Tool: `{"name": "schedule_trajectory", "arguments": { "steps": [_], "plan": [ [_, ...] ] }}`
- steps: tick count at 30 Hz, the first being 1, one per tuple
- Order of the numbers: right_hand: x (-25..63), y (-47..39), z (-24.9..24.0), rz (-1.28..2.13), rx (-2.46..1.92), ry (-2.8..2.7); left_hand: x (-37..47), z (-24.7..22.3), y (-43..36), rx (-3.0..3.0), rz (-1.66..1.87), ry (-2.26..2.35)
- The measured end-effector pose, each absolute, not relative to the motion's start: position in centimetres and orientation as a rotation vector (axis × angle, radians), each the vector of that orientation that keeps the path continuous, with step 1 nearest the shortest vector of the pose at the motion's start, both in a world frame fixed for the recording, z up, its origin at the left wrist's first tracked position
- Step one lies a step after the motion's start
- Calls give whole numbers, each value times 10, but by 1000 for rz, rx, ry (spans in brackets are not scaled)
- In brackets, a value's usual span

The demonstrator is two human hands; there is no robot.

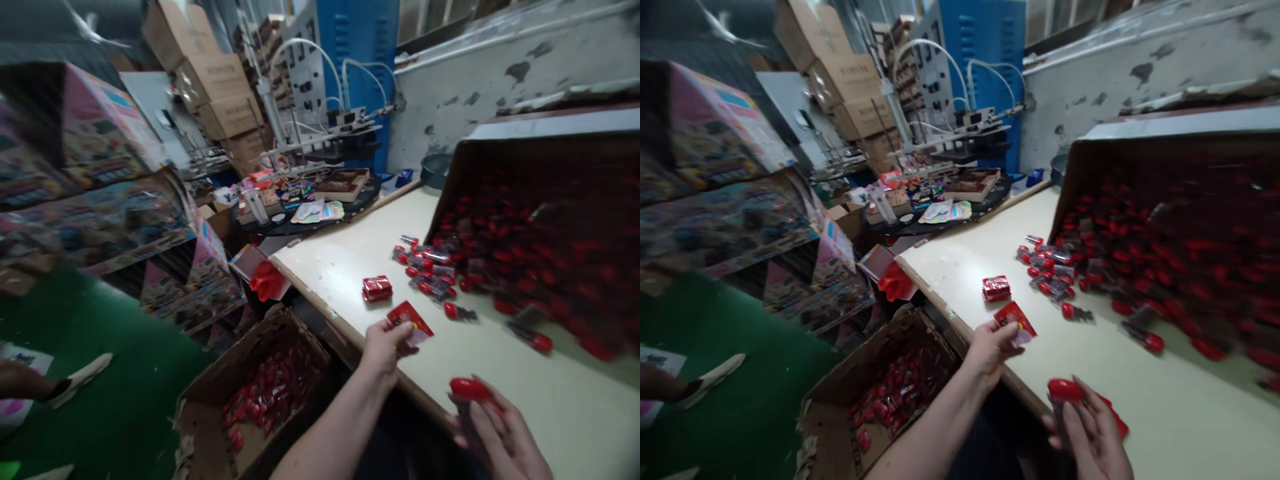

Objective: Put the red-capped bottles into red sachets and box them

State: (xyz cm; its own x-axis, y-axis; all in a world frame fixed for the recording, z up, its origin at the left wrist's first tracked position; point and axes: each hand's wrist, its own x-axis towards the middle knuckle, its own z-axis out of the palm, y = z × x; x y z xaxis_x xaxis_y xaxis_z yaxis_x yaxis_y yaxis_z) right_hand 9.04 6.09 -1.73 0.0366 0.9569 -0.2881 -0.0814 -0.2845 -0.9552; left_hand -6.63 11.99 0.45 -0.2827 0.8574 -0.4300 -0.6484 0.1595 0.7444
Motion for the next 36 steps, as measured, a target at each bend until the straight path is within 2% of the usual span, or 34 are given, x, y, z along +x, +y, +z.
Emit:
{"name": "schedule_trajectory", "arguments": {
  "steps": [15, 36],
  "plan": [
    [95, 62, -1, 1227, -1211, -991, -20, 19, 112, 401, 1287, 1043],
    [105, 72, -16, 962, -1378, -1031, -10, 7, 128, 36, 1123, 932]
  ]
}}
